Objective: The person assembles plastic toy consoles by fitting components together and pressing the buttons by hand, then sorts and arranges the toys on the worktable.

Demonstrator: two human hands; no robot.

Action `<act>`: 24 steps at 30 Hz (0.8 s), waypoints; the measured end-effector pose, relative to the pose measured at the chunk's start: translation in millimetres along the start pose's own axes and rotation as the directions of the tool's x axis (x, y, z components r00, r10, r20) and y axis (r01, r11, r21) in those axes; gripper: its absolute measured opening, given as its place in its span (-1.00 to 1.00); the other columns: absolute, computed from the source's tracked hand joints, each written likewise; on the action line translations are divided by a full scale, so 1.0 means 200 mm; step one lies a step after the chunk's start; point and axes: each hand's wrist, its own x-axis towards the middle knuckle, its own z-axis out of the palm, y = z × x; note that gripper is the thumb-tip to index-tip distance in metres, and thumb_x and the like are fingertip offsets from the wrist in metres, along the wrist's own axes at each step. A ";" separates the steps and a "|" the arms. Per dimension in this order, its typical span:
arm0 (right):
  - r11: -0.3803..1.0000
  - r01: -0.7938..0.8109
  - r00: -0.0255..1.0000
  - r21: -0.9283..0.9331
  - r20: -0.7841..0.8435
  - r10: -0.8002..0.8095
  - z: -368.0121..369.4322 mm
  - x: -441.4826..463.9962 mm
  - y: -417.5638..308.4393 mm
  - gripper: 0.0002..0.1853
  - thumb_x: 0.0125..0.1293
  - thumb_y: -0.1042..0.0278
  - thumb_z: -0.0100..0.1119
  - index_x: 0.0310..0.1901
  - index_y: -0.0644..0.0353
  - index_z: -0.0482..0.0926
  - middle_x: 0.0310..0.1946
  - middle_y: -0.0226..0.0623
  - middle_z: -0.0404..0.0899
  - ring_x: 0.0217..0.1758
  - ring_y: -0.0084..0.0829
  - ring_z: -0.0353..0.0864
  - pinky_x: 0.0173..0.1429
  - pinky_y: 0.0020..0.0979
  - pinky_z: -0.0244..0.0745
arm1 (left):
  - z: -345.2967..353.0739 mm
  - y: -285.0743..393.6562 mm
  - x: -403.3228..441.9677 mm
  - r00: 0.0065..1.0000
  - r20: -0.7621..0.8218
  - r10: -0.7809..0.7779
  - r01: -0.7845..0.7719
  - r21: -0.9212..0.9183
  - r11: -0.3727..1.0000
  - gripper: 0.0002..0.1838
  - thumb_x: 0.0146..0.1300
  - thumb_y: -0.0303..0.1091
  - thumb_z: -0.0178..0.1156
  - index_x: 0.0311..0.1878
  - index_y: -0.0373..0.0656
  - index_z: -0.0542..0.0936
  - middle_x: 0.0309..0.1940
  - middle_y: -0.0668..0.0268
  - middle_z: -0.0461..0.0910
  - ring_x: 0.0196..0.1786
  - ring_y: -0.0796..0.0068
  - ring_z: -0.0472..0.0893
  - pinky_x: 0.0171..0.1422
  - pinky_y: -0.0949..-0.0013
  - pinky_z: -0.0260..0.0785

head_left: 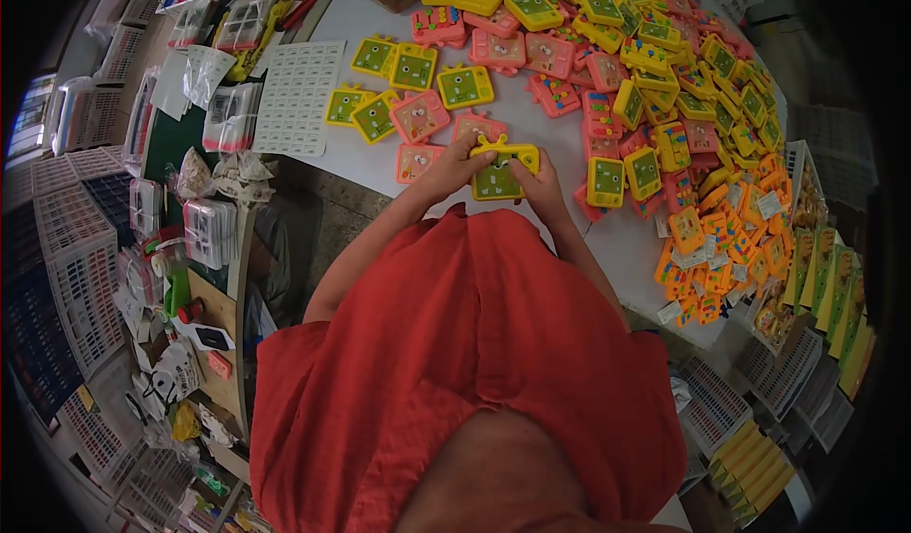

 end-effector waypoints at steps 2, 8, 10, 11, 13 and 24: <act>1.000 -0.007 1.000 -0.003 0.001 0.007 0.01 0.00 0.00 -0.70 0.31 0.25 0.13 -0.10 0.25 0.30 -0.43 -0.36 0.47 -0.58 -0.65 0.47 -0.63 -0.60 0.37 | 0.00 0.01 0.00 1.000 0.008 -0.009 0.009 -0.045 0.999 -0.66 0.32 -0.15 0.13 -0.02 -0.21 0.44 -0.27 0.38 0.51 -0.26 0.68 0.47 -0.26 0.55 0.37; 1.000 0.009 1.000 -0.016 -0.020 -0.010 0.02 0.00 0.00 -0.71 0.31 0.25 0.13 -0.12 0.25 0.30 -0.44 -0.37 0.47 -0.59 -0.65 0.46 -0.64 -0.60 0.36 | 0.00 -0.03 0.04 0.998 -0.040 0.045 -0.042 0.080 0.996 -0.69 0.30 -0.18 0.18 -0.04 -0.19 0.45 -0.30 0.40 0.51 -0.28 0.70 0.46 -0.31 0.55 0.35; 0.999 0.021 0.999 -0.026 -0.036 -0.022 0.02 0.00 0.01 -0.71 0.31 0.25 0.13 -0.12 0.24 0.30 -0.44 -0.37 0.47 -0.59 -0.65 0.46 -0.64 -0.60 0.35 | -0.01 -0.03 0.05 0.999 -0.038 0.009 -0.005 0.101 0.995 -0.69 0.28 -0.21 0.20 -0.05 -0.19 0.45 -0.30 0.40 0.51 -0.28 0.70 0.46 -0.30 0.56 0.35; 0.999 0.020 0.999 -0.026 -0.036 -0.021 0.02 -0.01 0.01 -0.71 0.31 0.25 0.13 -0.12 0.24 0.30 -0.44 -0.37 0.47 -0.59 -0.65 0.46 -0.64 -0.60 0.35 | -0.01 -0.03 0.05 0.999 -0.038 0.008 -0.005 0.101 0.995 -0.69 0.28 -0.21 0.20 -0.05 -0.19 0.45 -0.30 0.40 0.51 -0.28 0.70 0.46 -0.30 0.56 0.35; 1.000 0.010 0.999 0.000 -0.043 -0.010 0.02 -0.01 0.00 -0.70 0.31 0.24 0.13 -0.12 0.24 0.30 -0.45 -0.37 0.47 -0.59 -0.65 0.46 -0.65 -0.60 0.34 | 0.00 -0.01 0.05 0.999 -0.029 -0.042 0.045 0.137 0.990 -0.68 0.27 -0.22 0.21 -0.02 -0.19 0.45 -0.31 0.41 0.51 -0.28 0.68 0.47 -0.28 0.56 0.36; 0.999 -0.001 0.994 -0.040 -0.109 -0.003 0.03 -0.04 0.04 -0.67 0.29 0.21 0.14 -0.13 0.24 0.28 -0.46 -0.36 0.46 -0.59 -0.65 0.44 -0.66 -0.60 0.33 | 0.03 -0.05 0.03 0.999 -0.015 -0.037 0.039 0.124 0.991 -0.59 0.31 -0.21 0.15 0.11 -0.24 0.38 -0.20 0.33 0.52 -0.19 0.63 0.49 -0.18 0.52 0.41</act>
